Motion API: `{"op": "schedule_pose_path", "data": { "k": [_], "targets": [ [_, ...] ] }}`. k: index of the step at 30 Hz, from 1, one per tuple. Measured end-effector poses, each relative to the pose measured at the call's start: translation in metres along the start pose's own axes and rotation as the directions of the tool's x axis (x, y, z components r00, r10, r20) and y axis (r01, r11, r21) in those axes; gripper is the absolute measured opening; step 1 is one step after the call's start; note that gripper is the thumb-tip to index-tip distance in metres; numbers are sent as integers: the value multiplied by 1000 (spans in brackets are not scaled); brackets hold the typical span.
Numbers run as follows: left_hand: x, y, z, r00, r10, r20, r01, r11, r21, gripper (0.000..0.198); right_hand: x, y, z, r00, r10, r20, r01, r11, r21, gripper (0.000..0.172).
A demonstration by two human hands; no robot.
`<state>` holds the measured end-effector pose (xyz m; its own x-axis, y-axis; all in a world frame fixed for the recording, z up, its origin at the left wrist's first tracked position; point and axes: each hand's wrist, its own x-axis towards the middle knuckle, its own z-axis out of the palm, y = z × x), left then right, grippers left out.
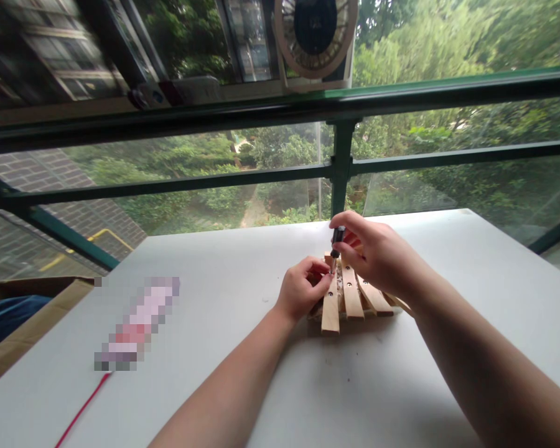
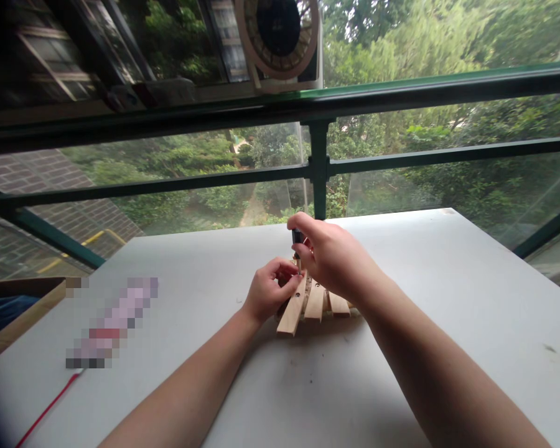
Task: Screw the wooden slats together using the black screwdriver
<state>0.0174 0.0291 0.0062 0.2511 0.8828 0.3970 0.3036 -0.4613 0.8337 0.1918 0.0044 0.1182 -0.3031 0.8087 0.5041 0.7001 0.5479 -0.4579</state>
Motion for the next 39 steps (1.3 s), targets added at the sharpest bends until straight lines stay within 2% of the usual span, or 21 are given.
{"op": "schedule_pose_path", "data": {
  "k": [5, 12, 20, 27, 39],
  "targets": [
    [0, 1, -1, 1000, 9, 13, -9, 1000, -21, 14, 1, -1, 1, 999, -41, 18, 41, 999, 19, 29],
    [0, 0, 0, 1000, 10, 7, -10, 999, -32, 15, 0, 2, 3, 999, -30, 27, 29, 999, 44, 37],
    [0, 0, 0, 1000, 24, 11, -24, 999, -43, 14, 2, 1, 3, 998, -27, -50, 28, 1000, 10, 29],
    [0, -2, -1, 999, 23, 38, -21, 999, -51, 19, 2, 1, 5, 998, -37, -58, 36, 999, -17, 29],
    [6, 3, -4, 996, 67, 51, -70, 996, 55, 21, 1, -2, 5, 998, -50, -39, 48, 997, -54, 30]
  ]
}}
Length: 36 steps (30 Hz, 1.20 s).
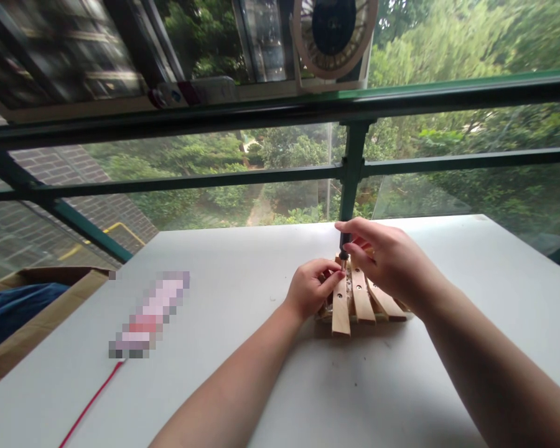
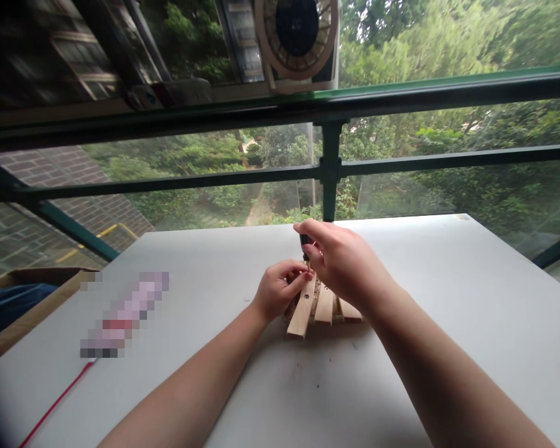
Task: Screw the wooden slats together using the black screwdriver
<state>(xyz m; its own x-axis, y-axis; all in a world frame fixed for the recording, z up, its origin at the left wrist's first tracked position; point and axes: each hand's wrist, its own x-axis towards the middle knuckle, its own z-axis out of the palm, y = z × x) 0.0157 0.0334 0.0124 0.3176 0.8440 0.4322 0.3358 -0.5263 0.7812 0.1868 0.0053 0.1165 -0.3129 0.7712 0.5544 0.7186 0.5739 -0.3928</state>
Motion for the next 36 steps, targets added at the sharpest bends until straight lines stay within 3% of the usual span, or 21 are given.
{"op": "schedule_pose_path", "data": {
  "k": [24, 36],
  "targets": [
    [-3, -3, -1, 999, 31, -32, -30, 999, 31, 18, -1, 0, 3, 1000, -13, -4, 13, 999, 42, 26],
    [-3, -4, -2, 998, 51, -28, -50, 998, 46, 13, -2, -1, 4, 994, 91, 63, -99, 985, 139, 19]
  ]
}}
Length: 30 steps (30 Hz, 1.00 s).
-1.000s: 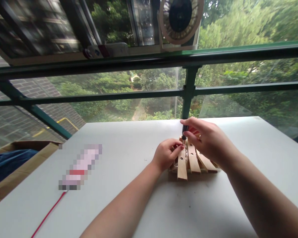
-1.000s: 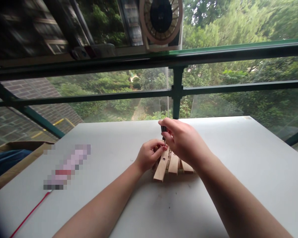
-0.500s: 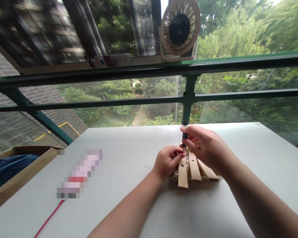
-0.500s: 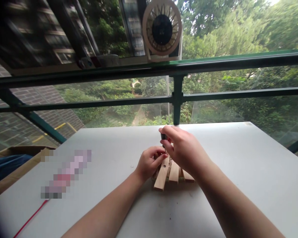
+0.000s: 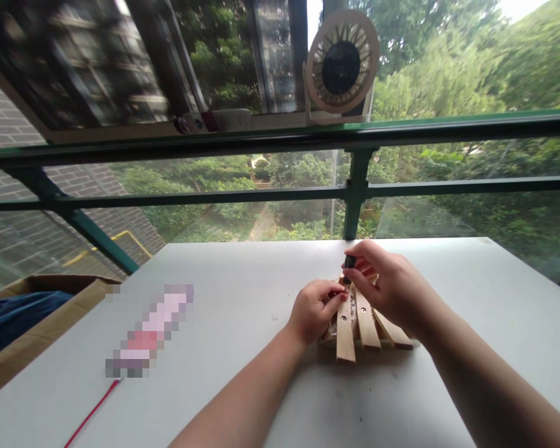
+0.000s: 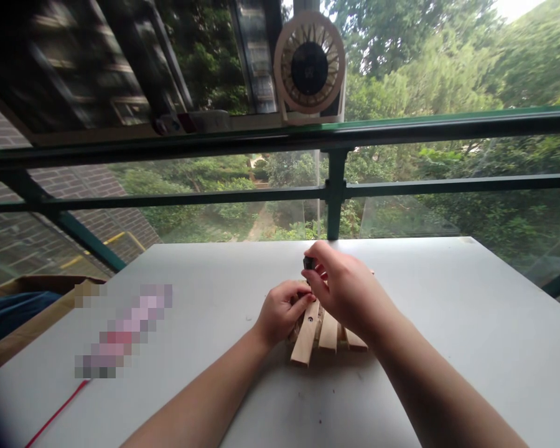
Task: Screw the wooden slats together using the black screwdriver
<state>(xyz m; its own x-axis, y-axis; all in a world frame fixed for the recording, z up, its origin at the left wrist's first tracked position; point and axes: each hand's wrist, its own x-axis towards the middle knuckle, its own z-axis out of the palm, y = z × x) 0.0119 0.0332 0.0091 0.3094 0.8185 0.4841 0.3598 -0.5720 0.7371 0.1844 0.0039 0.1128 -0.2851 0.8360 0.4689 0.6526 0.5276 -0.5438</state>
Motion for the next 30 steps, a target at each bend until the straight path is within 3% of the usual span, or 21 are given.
{"op": "schedule_pose_path", "data": {
  "k": [4, 11, 15, 30],
  "targets": [
    [0, 1, 0, 1000, 8, 0, -8, 1000, 13, 13, 1, 0, 0, 999, -16, 29, 16, 1000, 19, 18],
    [0, 0, 1, 1000, 10, -5, -10, 1000, 19, 14, 0, -2, 1, 990, -92, 107, 98, 994, -54, 37],
    [-1, -2, 1, 1000, 14, -6, -14, 1000, 16, 16, -3, -6, 1, 979, -38, 200, 67, 987, -143, 43],
    [-1, 0, 1, 1000, 21, -9, -20, 1000, 19, 17, 1, -4, 2, 981, 78, 178, -35, 972, -232, 16]
  ]
}}
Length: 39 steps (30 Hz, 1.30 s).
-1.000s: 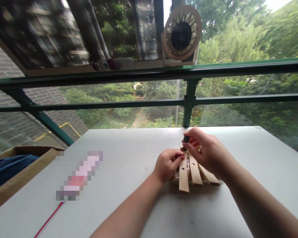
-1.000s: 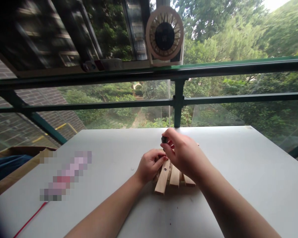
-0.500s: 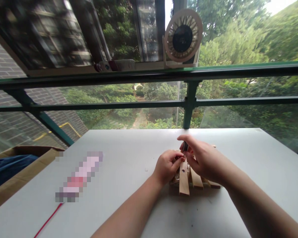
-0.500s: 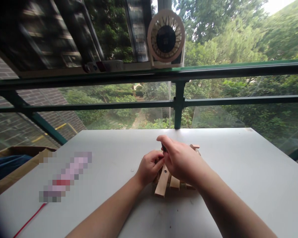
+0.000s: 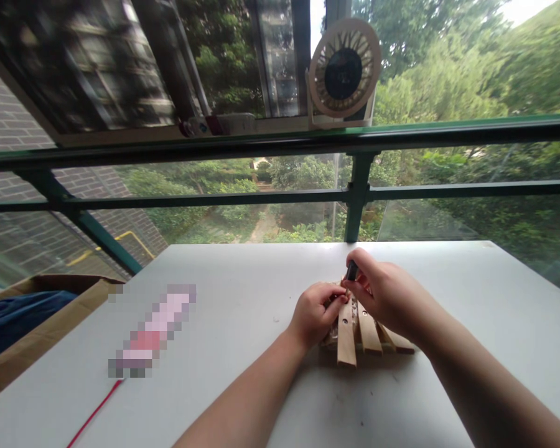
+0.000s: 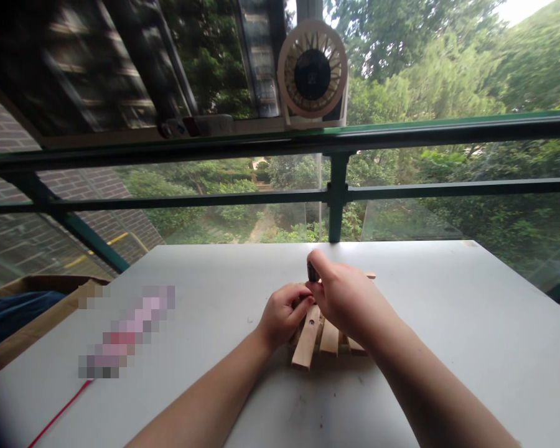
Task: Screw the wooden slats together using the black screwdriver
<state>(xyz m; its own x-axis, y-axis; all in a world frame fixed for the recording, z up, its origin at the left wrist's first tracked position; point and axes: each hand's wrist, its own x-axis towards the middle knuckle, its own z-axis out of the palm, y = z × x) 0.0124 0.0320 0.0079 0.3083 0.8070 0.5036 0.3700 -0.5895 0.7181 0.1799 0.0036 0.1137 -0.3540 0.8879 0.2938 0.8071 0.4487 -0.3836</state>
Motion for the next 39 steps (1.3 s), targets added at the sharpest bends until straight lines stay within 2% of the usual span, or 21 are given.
{"op": "schedule_pose_path", "data": {
  "k": [5, 11, 17, 20, 23, 31, 35, 39],
  "targets": [
    [0, 0, 1, 999, -45, 9, 45, 997, -55, 21, 0, -1, 1, 1000, -1, -17, 0, 999, -48, 16],
    [1, 0, 0, 999, -40, 3, 40, 999, -4, 22, -4, -3, -2, 999, -35, -19, 34, 997, -76, 18],
    [1, -1, 0, 998, -61, 0, 61, 998, -2, 23, -6, -1, -9, 979, -180, -91, 184, 982, 40, 45],
    [1, -3, 1, 998, -65, -14, 65, 998, 6, 21, -4, 3, -8, 964, -249, -93, 255, 965, 59, 51],
    [1, -4, 1, 998, -59, -13, 59, 998, 14, 21, -2, 6, -5, 964, -255, -69, 259, 964, 58, 47],
    [1, -5, 2, 998, -62, 30, 62, 998, -10, 21, -1, 2, -5, 980, -165, -107, 172, 983, 58, 33],
    [2, -4, 1, 998, -42, 53, 43, 999, -13, 22, 0, 0, -5, 982, -148, -122, 156, 986, 65, 21],
    [3, -4, 0, 998, -23, 63, 24, 1000, -15, 23, 0, -1, -4, 984, -134, -113, 143, 987, 72, 17]
  ]
}}
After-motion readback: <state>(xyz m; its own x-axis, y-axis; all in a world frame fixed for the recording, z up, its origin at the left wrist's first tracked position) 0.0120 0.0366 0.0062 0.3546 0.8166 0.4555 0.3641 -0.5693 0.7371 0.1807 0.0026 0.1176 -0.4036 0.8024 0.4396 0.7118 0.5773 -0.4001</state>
